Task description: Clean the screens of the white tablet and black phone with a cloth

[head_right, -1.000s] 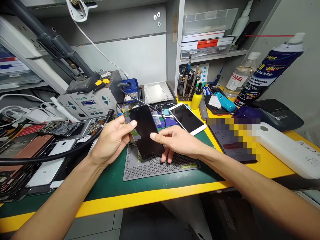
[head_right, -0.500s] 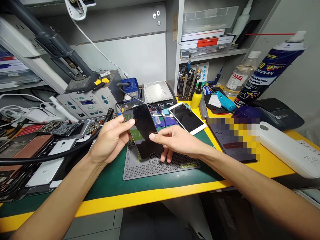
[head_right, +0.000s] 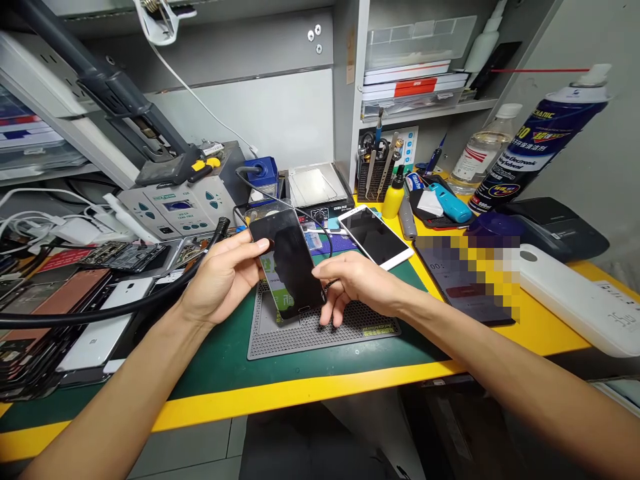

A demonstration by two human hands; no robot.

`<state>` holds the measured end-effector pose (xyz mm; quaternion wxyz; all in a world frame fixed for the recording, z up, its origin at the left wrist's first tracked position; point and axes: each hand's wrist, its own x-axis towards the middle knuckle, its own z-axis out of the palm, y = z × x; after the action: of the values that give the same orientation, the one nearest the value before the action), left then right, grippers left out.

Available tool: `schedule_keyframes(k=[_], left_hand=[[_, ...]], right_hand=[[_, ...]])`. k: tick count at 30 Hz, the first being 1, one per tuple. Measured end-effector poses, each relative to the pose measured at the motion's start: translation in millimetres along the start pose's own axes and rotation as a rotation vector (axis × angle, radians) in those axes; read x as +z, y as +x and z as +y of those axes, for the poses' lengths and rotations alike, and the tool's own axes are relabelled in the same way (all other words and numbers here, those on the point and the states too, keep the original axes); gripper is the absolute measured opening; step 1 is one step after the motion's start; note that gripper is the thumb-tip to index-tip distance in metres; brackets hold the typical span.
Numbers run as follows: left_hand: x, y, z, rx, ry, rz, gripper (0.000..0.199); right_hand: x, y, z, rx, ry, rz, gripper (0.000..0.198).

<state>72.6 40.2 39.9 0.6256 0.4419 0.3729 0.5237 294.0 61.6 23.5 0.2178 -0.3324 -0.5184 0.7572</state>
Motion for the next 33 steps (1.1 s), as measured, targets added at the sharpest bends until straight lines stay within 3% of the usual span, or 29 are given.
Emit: schedule_keyframes(k=[3,6,17,33], left_hand=[[-0.6,0.9,-0.4,0.006,0.0,0.015,0.016],[-0.8,0.9,-0.8,0.005,0.015,0.012,0.024],[-1.8,-0.9,-0.3,0.006,0.052,-0.002,0.04],[-0.6,-1.6,0.4,0.015,0.056,-0.018,0.033]], right_hand=[[-1.7,0.1,-1.3,0.018,0.04,-0.063,0.023],[-1.6,0.2,-1.2,0.024,0.039,-0.042,0.022],[2.4,-2.1,-2.6,0.015,-0.021,-0.024,0.04],[0.9,-4.6,-0.9,-0.007,-0.201,-0.064,0.039]])
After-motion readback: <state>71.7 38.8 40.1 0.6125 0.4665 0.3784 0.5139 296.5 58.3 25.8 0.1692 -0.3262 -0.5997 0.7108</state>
